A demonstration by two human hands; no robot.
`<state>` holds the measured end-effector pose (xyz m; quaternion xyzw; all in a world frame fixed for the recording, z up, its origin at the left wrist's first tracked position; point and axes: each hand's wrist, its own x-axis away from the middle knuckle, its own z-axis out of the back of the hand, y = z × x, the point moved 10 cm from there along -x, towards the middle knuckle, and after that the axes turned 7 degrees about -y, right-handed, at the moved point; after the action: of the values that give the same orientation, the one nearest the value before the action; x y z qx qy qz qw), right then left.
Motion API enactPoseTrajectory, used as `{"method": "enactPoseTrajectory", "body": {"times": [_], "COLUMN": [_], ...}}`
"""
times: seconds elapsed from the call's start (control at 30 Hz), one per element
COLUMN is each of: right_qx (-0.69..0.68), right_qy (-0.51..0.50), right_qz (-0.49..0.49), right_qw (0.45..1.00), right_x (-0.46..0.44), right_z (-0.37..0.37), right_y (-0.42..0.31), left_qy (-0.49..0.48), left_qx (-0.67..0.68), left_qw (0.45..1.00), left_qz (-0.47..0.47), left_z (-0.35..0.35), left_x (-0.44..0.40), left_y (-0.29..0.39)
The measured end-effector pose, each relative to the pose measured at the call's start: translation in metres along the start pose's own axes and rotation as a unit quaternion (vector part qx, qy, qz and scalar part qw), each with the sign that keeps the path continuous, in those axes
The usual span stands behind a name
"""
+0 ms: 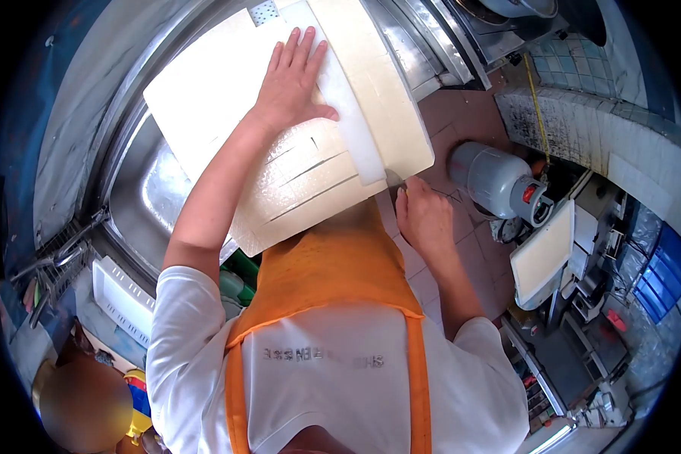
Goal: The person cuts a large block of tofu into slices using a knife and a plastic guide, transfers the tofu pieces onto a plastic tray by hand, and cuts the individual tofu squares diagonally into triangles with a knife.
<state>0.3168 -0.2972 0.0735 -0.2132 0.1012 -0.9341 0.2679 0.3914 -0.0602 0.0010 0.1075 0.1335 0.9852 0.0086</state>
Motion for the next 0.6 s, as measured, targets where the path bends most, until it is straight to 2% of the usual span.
{"method": "enactPoseTrajectory", "body": {"times": [0.2,0.43,0.6], "right_qx": [0.038,0.042,0.039], "right_qy": [-0.015,0.005,0.052], "right_qz": [0.011,0.046,0.105], "right_qw": [0.999,0.998,0.992], "right_x": [-0.029,-0.113,-0.168], "right_z": [-0.01,0.011,0.029], "right_y": [-0.01,-0.04,-0.065], "left_qy": [0.01,0.036,0.039], "left_qx": [0.012,0.051,0.072], "left_qw": [1.0,0.998,0.996], "left_qz": [-0.009,-0.022,-0.031], "left_z": [0.002,0.005,0.007], "left_x": [0.001,0.004,0.006], "left_y": [0.0,-0.004,-0.005]}}
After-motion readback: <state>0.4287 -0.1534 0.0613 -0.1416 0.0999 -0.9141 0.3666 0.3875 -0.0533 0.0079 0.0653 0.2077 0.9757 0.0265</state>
